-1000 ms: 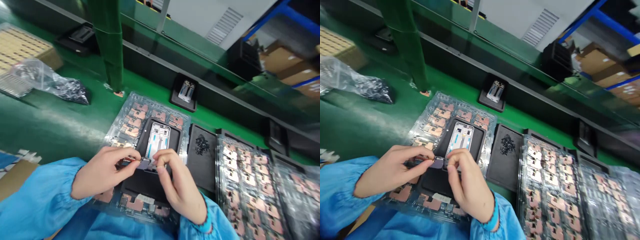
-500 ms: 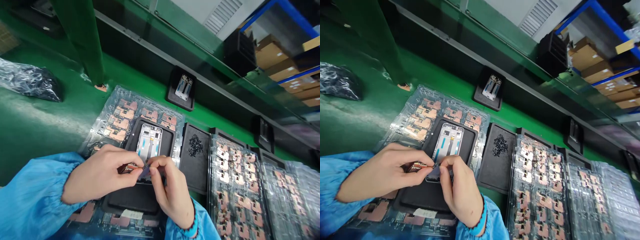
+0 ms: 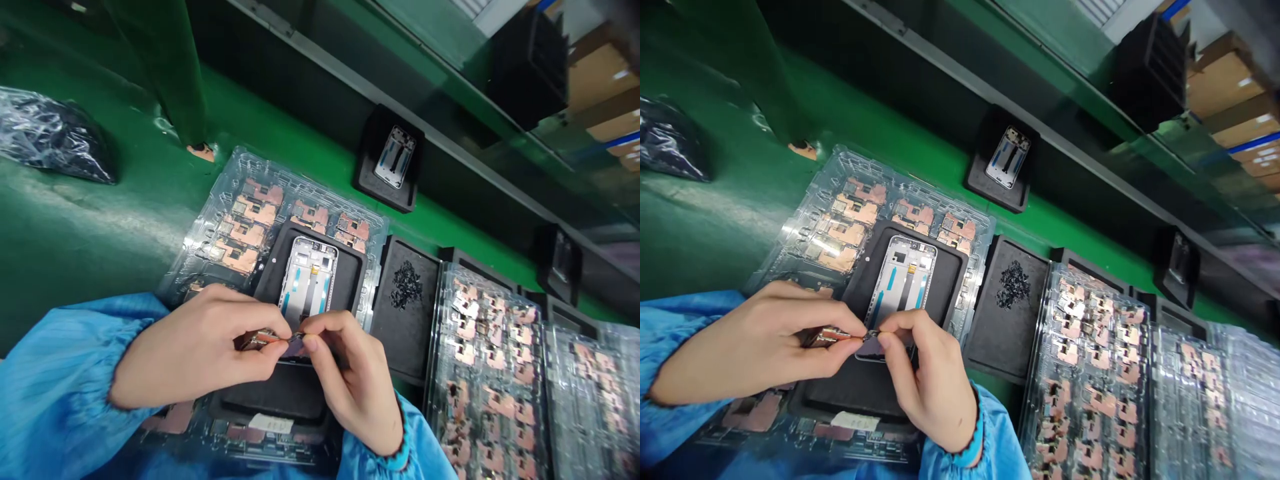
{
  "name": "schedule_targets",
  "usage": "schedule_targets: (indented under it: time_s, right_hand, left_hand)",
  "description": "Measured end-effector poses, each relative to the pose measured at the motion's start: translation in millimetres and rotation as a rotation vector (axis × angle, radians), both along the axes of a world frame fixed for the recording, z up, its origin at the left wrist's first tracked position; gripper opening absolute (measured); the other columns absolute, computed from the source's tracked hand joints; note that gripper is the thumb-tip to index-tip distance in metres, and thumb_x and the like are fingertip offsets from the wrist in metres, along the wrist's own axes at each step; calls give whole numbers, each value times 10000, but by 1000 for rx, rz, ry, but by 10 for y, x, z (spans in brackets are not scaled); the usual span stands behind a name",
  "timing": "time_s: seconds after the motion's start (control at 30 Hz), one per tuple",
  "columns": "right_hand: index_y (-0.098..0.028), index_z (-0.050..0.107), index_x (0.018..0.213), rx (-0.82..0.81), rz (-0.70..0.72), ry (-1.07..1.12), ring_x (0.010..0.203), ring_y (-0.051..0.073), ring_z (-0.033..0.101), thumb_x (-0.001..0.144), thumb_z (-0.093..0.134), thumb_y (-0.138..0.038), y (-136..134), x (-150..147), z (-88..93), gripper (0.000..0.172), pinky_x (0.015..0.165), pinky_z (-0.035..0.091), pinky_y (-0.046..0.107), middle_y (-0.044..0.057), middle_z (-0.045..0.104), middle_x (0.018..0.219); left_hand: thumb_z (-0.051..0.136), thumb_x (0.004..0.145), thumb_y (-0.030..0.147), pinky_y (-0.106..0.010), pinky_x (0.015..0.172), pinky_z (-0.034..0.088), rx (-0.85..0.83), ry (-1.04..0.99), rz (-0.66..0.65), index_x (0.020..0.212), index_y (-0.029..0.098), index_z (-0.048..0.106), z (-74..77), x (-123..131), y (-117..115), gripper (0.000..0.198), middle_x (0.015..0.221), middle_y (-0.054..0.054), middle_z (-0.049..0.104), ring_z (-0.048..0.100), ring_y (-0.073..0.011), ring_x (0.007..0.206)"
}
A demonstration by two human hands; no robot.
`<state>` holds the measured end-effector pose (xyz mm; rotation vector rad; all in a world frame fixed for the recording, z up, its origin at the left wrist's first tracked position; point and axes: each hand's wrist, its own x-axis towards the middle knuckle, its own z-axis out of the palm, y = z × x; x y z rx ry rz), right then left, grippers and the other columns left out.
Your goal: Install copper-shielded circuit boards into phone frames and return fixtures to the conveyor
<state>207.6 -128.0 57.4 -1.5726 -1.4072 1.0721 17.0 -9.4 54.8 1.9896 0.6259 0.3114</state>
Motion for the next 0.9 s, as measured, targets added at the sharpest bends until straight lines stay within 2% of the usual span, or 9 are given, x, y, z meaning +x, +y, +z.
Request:
schedule_targets:
  time_s: [0.13, 0.27, 0.43, 0.63, 0.77, 0.9]
  right_hand:
    - [-235, 619, 1069, -27, 53, -79, 801, 168, 704, 1055, 550, -195, 16, 42, 20, 80, 755, 564, 260, 20, 714, 923]
    - [-233, 634, 1063, -28, 170, -168, 834, 182, 699, 1051, 549, -190, 20, 59, 16, 96, 806, 560, 287, 24, 726, 946]
    - [-211, 622, 1040, -22, 295, -173, 773, 187, 647, 1040, 511, -187, 26, 60, 2, 113, 745, 537, 302, 37, 688, 887]
    - [-209, 621, 936, -51, 288, -65, 631, 138, 574, 965, 550, -155, 72, 43, 14, 94, 634, 489, 247, -16, 607, 731]
    - [-200, 615, 881, -93, 252, 6, 565, 108, 530, 912, 564, -136, 89, 24, -11, 87, 557, 438, 215, -38, 571, 685]
    - [-188, 622, 848, -116, 227, 110, 514, 79, 471, 877, 595, -113, 87, 14, -42, 85, 511, 388, 182, -63, 541, 634]
  left_hand:
    - [612, 906, 205, -209, 578, 381, -55, 45, -60, 836, 253, 681, -49, -28, 18, 110, 592, 100, 538, 433, -75, 503]
    - [611, 851, 150, -218, 599, 370, -51, 95, -158, 779, 241, 638, -98, -59, 26, 119, 604, 102, 530, 468, -76, 541]
    - [625, 802, 111, -218, 647, 373, -48, 151, -248, 687, 228, 603, -66, -69, 54, 166, 570, 100, 526, 512, -89, 593]
    - [636, 809, 161, -202, 595, 382, -121, 155, -258, 667, 239, 632, -18, -50, 114, 163, 505, 101, 476, 434, -81, 514]
    - [672, 789, 197, -180, 477, 383, -293, 189, -247, 698, 250, 677, -31, -60, 134, 106, 518, 89, 532, 474, -81, 478]
    - [630, 764, 161, -135, 382, 421, -679, 313, -228, 774, 228, 703, 17, -19, 179, 100, 551, 78, 597, 581, -81, 410]
